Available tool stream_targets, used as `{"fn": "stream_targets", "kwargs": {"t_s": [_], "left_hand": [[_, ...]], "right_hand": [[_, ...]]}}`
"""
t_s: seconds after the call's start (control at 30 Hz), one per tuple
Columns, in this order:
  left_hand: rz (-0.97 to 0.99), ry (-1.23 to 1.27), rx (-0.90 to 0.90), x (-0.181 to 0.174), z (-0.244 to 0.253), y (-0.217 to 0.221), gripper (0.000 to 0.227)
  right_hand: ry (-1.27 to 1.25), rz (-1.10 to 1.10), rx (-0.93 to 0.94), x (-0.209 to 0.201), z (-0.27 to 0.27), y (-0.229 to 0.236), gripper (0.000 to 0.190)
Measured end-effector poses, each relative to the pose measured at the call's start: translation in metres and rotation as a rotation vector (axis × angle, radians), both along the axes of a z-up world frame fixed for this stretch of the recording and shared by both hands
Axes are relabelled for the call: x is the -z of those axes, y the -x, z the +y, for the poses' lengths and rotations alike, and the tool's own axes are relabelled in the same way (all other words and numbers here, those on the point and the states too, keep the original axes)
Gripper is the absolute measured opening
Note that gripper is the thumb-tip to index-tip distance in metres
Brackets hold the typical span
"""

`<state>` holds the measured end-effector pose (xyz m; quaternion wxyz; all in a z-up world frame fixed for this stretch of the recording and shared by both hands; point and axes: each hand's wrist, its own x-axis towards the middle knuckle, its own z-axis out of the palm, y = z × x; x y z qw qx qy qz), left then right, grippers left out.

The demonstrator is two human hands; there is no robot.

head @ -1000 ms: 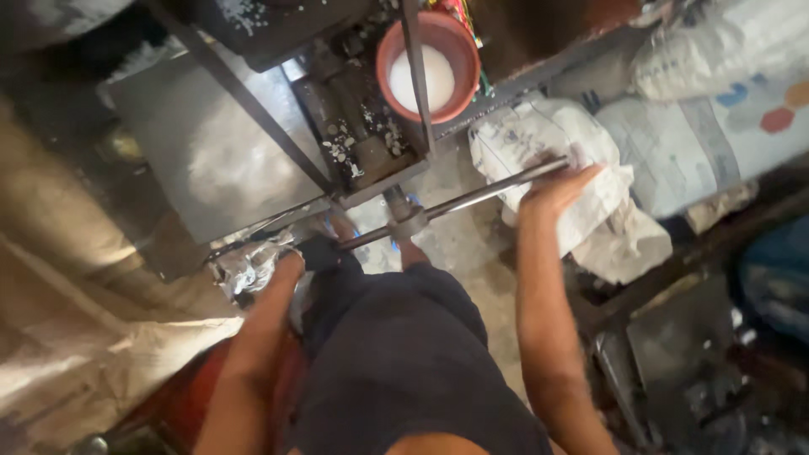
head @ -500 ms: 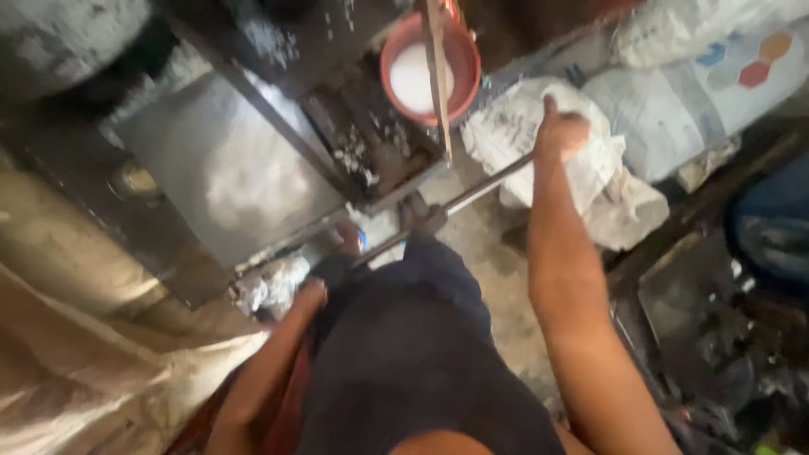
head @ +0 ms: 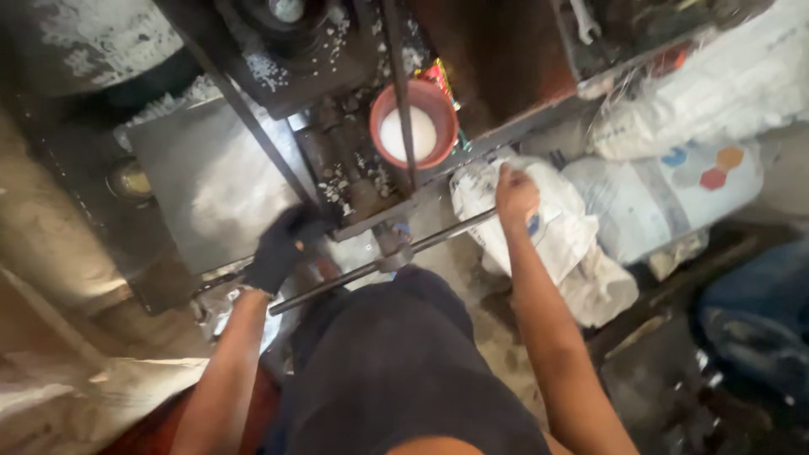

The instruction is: The person operates a manual lever on a machine while repeatedly picking up small white plastic pieces from a metal tray and placing them into a red bucket. The person also uses a metal scraper to clear debris from the tray surface.

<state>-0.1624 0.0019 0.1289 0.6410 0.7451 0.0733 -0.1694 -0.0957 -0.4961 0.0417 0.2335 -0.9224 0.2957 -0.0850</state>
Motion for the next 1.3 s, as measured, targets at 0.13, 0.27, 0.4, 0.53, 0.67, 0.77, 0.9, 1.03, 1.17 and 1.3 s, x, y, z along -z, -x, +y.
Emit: {"fn": "stream_targets", "kwargs": {"t_s": [0.13,0.27,0.4,0.53,0.67,0.77,0.9,1.03,1.17,1.3], "left_hand": [[-0.105,0.167,-0.342,-0.024,-0.068,-0.046,0.029],[-0.209,-0.044,-0.622,-0.021,-0.100,-0.051,0.022],[-0.315,-0.128,-0.658,-0.017,-0.103,-0.049,0.026],[-0.225,-0.118,-0.741,-0.024,-0.109,-0.055,0.026],[-0.132,-0.105,-0.787,-0.030,-0.111,-0.055,0.027],[-0.164,-0.122,-0.789,-0.029,-0.113,-0.055,0.026],[-0.261,-0.205,-0.793,-0.024,-0.113,-0.053,0.024],[-0.223,-0.207,-0.816,-0.022,-0.114,-0.054,0.021],[-0.311,-0.259,-0.780,-0.022,-0.113,-0.052,0.019],[-0.294,-0.234,-0.798,-0.018,-0.113,-0.051,0.018]], "right_hand": [[-0.075,-0.207,-0.216,-0.017,-0.019,-0.006,0.043],[-0.238,-0.690,-0.241,-0.069,-0.092,-0.063,0.035],[-0.161,-1.210,-0.313,-0.177,-0.227,-0.181,0.043],[-0.088,-1.116,-0.856,-0.253,-0.270,-0.295,0.035],[0.257,-0.862,-0.686,-0.293,-0.220,-0.353,0.030],[0.251,-0.874,-0.668,-0.311,-0.187,-0.351,0.027],[0.337,-0.854,-0.559,-0.319,-0.171,-0.331,0.025],[0.556,-0.937,-0.518,-0.323,-0.160,-0.318,0.025],[0.477,-0.899,-0.502,-0.332,-0.149,-0.310,0.024],[0.404,-0.922,-0.587,-0.333,-0.146,-0.302,0.028]]}}
